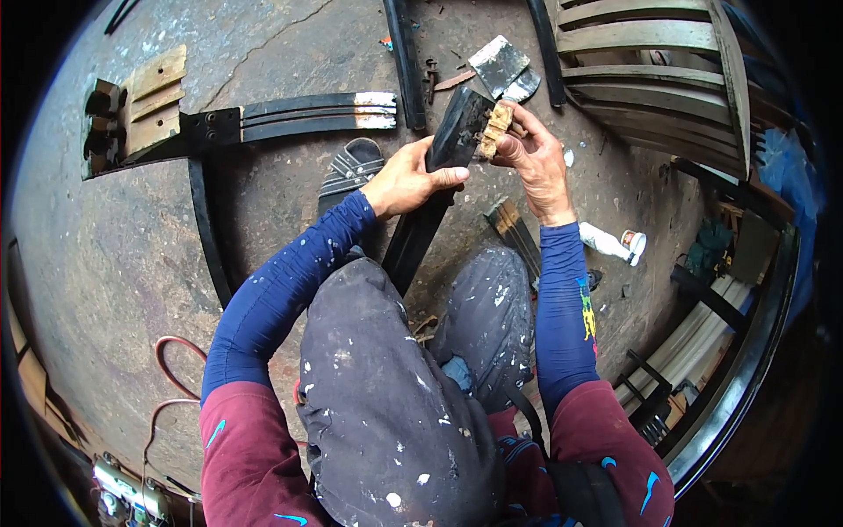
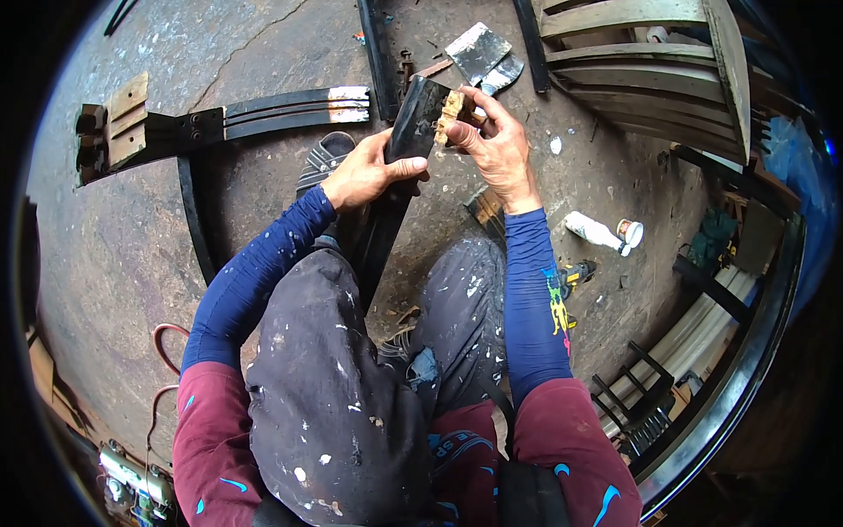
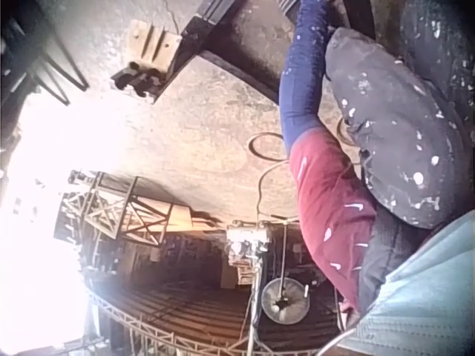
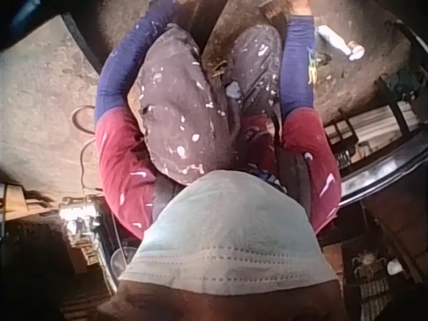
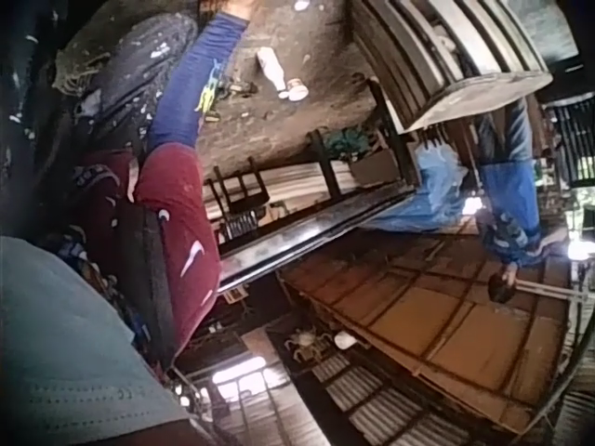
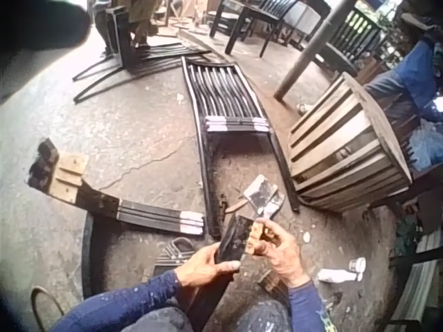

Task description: Repairing and assembling wooden and metal chair frames using a drill, nail gun, and glue in a workshop.

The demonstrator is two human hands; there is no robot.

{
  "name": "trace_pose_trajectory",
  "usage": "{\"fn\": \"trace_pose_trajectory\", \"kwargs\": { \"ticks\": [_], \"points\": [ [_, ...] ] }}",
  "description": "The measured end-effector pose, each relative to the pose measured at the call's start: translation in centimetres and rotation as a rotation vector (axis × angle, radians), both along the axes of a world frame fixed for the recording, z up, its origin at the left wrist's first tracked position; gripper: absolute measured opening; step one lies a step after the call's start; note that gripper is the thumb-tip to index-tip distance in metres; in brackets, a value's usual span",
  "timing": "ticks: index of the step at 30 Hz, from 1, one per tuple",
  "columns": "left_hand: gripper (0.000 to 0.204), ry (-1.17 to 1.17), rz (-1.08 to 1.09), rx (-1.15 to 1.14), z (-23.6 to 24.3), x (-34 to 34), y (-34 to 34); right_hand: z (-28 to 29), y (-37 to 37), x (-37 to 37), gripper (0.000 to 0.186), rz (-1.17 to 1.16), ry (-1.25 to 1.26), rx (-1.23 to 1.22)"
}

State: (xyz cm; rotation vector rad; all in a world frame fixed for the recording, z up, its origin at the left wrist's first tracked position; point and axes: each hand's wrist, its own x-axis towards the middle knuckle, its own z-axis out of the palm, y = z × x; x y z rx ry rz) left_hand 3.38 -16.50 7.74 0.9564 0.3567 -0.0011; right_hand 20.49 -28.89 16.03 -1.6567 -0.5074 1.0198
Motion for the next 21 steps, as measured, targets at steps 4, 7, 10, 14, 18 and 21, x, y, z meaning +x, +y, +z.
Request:
{"fn": "trace_pose_trajectory", "kwargs": {
  "ticks": [4,7,10,14,18,21],
  "points": [
    [0.045,0.084,-0.061,-0.157,0.1,-0.2,-0.1,-1.2,-1.2,0.5,0.082,0.011,-0.089,-0.057],
    [0.045,0.1,-0.077,-0.167,-0.8,-0.1,-0.5,-2.1,-1.9,-0.9,0.089,-0.038,-0.042,-0.005],
    [0.048,0.133,-0.046,-0.001,-1.3,0.1,-1.1,-3.9,-3.2,-1.9,0.09,-0.264,-0.309,-0.085],
    [0.055,0.254,-0.01,0.399,-0.7,0.0,-1.2,-2.8,-4.4,-3.8,0.057,-0.377,-0.116,0.002],
    [0.063,0.244,-0.018,0.588,1.3,0.4,-1.6,-1.9,-4.6,-5.0,0.047,-0.359,-0.054,0.024],
    [0.069,0.188,-0.003,0.612,1.6,1.1,-2.0,-2.9,-5.9,-4.3,0.046,-0.346,0.255,0.14]
  ]
}}
